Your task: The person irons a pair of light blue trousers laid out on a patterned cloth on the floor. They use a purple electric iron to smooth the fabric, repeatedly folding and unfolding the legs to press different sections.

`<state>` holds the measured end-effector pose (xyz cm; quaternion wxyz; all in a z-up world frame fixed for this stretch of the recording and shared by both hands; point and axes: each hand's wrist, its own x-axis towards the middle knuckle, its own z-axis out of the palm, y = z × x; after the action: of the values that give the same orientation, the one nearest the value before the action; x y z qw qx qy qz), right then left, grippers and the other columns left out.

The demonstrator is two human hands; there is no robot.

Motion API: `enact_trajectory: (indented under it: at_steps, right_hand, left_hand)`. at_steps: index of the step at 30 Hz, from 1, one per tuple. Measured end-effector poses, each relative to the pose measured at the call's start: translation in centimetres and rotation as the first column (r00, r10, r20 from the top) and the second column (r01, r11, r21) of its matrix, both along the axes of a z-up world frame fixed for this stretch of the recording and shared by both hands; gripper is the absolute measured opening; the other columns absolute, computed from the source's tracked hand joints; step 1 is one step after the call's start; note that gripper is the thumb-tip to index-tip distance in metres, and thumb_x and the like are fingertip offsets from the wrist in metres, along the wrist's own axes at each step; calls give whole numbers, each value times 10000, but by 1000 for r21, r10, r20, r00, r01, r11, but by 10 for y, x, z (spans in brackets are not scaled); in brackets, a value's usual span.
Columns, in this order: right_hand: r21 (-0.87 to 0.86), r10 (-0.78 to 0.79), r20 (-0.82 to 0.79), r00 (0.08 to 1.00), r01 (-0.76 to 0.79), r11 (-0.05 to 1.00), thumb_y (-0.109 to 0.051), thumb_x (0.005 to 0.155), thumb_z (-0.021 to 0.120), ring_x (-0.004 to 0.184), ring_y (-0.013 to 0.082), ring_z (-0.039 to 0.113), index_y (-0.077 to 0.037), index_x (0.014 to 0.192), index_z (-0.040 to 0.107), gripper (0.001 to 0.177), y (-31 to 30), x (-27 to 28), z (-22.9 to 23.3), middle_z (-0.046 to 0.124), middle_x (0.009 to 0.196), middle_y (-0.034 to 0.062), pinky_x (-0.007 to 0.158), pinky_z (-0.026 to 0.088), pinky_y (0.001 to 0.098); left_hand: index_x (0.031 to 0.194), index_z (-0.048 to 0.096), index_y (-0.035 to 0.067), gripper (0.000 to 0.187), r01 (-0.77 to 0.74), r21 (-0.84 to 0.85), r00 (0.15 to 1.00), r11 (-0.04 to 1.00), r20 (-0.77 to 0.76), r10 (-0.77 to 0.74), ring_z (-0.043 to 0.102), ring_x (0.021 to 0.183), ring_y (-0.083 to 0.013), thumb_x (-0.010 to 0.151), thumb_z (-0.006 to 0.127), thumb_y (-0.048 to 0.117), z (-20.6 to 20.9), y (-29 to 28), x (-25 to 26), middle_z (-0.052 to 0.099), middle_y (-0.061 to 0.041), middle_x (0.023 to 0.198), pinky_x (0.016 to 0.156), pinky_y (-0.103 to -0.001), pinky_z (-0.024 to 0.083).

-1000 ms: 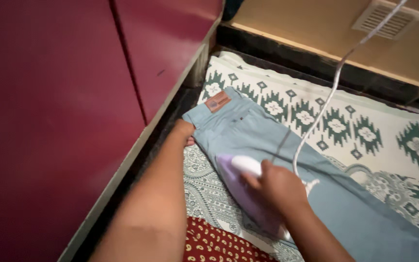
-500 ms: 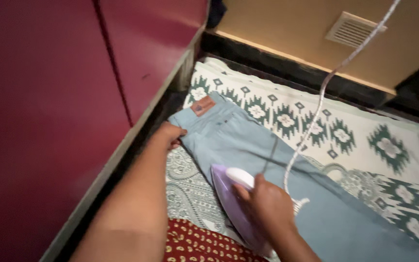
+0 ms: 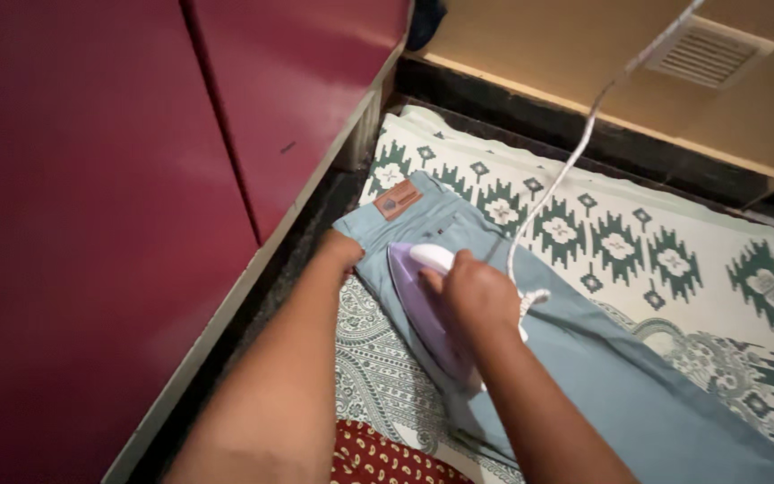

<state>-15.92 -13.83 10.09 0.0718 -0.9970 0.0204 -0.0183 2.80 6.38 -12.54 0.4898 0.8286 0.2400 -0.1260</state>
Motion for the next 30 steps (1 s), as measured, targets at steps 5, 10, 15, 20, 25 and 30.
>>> enact_trajectory:
  at_steps: [5,10,15,20,25,30]
  right_hand:
    - [-24,62,-74,995,-64,998,-624,905,613,850,395,736,-63,1039,643,577,-14,7,-5,746,909,200,738,582,513]
    - [-94,1,-205,979,-21,995,-677,904,551,866,364,751,-106,1099,616,608,-56,-39,-15,755,923,167,739,599,501]
    - [-198,-28,-168,985,-5,980,-629,891,564,780,352,757,-108,1025,600,540,-120,-101,-15,762,830,137,682,604,492]
    - [-247,-68,-126,990,35,968,-648,882,577,739,349,757,-104,948,611,549,-147,-120,-19,752,754,133,663,605,487]
    - [-218,-18,-2,1000,17,976,-646,875,594,680,377,732,-78,946,597,572,-134,-100,-24,732,734,162,596,573,504]
    - [-160,-38,-124,991,18,987,-626,921,577,693,341,752,-81,1045,603,560,-88,-51,-19,741,790,157,613,597,479]
  left_hand:
    - [835,678,-27,208,-30,-72,998,997,-49,27,594,477,-265,822,794,146,22,3,-15,643,-160,640,433,-444,449]
    - [860,677,-7,218,-24,-121,997,992,-75,15,558,463,-226,830,786,179,45,5,-30,629,-127,640,421,-418,408]
    - [969,678,3,270,-18,-170,998,985,-56,9,527,475,-232,801,785,186,66,2,-43,584,-139,647,421,-415,394]
    - [1076,684,41,391,-33,-133,998,991,-50,26,558,534,-215,781,834,249,65,1,-43,644,-139,730,450,-391,441]
    - [1117,663,48,413,-40,-173,998,984,-58,31,595,560,-220,786,823,237,38,3,-22,669,-138,760,467,-403,498]
    - [1100,718,-30,446,-21,-39,998,999,-52,19,702,718,-310,764,837,238,34,-1,-14,745,-205,933,563,-465,547]
